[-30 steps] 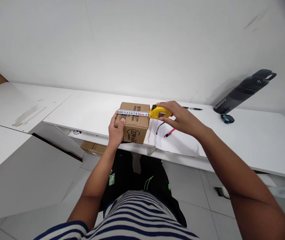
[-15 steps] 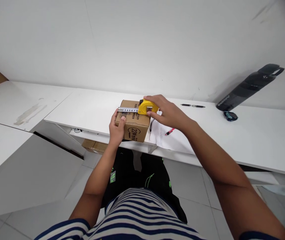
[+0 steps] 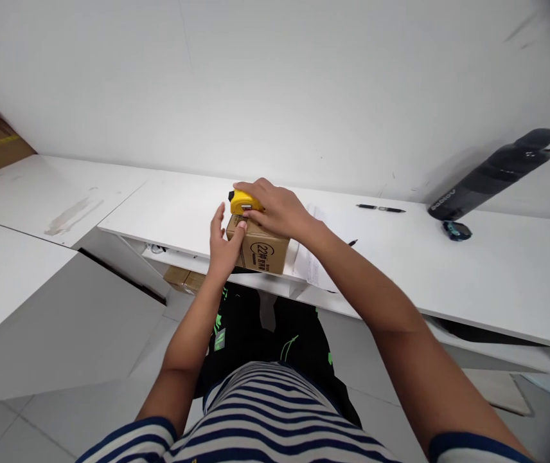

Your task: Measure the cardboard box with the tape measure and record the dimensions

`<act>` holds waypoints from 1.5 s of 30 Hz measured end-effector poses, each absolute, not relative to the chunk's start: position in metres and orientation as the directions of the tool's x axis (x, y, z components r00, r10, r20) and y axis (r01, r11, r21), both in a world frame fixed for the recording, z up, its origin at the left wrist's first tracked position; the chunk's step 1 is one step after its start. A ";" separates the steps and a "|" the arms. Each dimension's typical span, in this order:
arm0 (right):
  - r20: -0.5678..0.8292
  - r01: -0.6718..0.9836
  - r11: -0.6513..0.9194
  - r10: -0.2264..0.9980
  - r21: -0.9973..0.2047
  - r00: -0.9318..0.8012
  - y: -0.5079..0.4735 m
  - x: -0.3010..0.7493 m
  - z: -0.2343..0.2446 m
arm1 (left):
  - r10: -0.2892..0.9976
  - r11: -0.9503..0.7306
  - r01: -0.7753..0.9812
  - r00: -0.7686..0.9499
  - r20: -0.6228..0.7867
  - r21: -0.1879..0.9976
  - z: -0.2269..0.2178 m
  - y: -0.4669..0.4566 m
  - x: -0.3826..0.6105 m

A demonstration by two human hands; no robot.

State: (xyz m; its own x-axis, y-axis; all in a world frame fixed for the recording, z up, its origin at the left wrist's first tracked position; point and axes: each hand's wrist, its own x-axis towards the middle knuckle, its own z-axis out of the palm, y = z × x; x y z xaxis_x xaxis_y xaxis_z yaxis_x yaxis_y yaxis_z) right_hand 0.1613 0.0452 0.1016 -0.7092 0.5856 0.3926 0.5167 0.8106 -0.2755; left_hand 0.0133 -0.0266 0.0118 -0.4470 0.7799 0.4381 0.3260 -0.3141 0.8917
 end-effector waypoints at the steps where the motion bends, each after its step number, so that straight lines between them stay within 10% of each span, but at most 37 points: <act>1: 0.435 0.513 0.809 0.587 -0.286 -0.683 0.040 0.169 0.101 | 0.733 -0.342 0.409 -0.448 0.512 0.846 0.015 -0.034 0.013; 7: 0.757 0.297 0.818 0.571 -0.493 -0.317 -0.034 0.221 0.040 | 0.459 -0.700 0.473 -0.275 0.844 0.535 0.008 -0.094 0.036; 11: 0.789 0.101 0.807 0.590 -0.582 -0.171 -0.094 0.225 -0.045 | 0.839 -0.517 -0.020 0.185 0.511 0.856 -0.016 -0.114 0.064; 14: 0.627 0.285 0.686 0.727 -0.669 -0.280 -0.108 0.243 -0.079 | 0.833 -0.300 -0.067 0.468 0.296 0.951 -0.037 -0.109 0.076; 20: 0.317 0.904 0.281 0.932 -0.321 -0.177 -0.025 0.326 -0.046 | 0.736 -0.658 0.459 0.559 0.381 0.597 -0.056 -0.070 0.084; 25: 0.037 0.966 0.253 0.967 -0.058 -0.251 0.070 0.355 -0.027 | 0.661 -0.748 0.586 0.701 0.267 0.312 -0.061 -0.038 0.102; 30: 0.105 0.930 0.331 0.943 -0.160 -0.317 0.079 0.353 -0.032 | 0.723 -0.688 0.638 0.645 0.247 0.346 -0.080 -0.030 0.107; 37: 0.216 0.410 0.289 0.952 -0.865 -0.217 0.041 0.321 -0.053 | 0.711 -0.695 0.606 0.657 0.248 0.387 -0.086 -0.029 0.105; 45: 0.150 0.428 0.181 0.983 -0.885 -0.106 0.045 0.315 -0.063 | 0.699 -0.709 0.593 0.662 0.269 0.383 -0.093 -0.026 0.104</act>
State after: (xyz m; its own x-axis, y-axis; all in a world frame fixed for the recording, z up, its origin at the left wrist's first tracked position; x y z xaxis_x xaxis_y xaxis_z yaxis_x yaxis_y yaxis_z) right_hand 0.3149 0.0447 -0.0633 -0.1058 0.9830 0.1503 0.4282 0.1815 -0.8853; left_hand 0.1041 -0.0264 -0.0931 0.6624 0.6993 0.2686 0.5927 -0.7085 0.3831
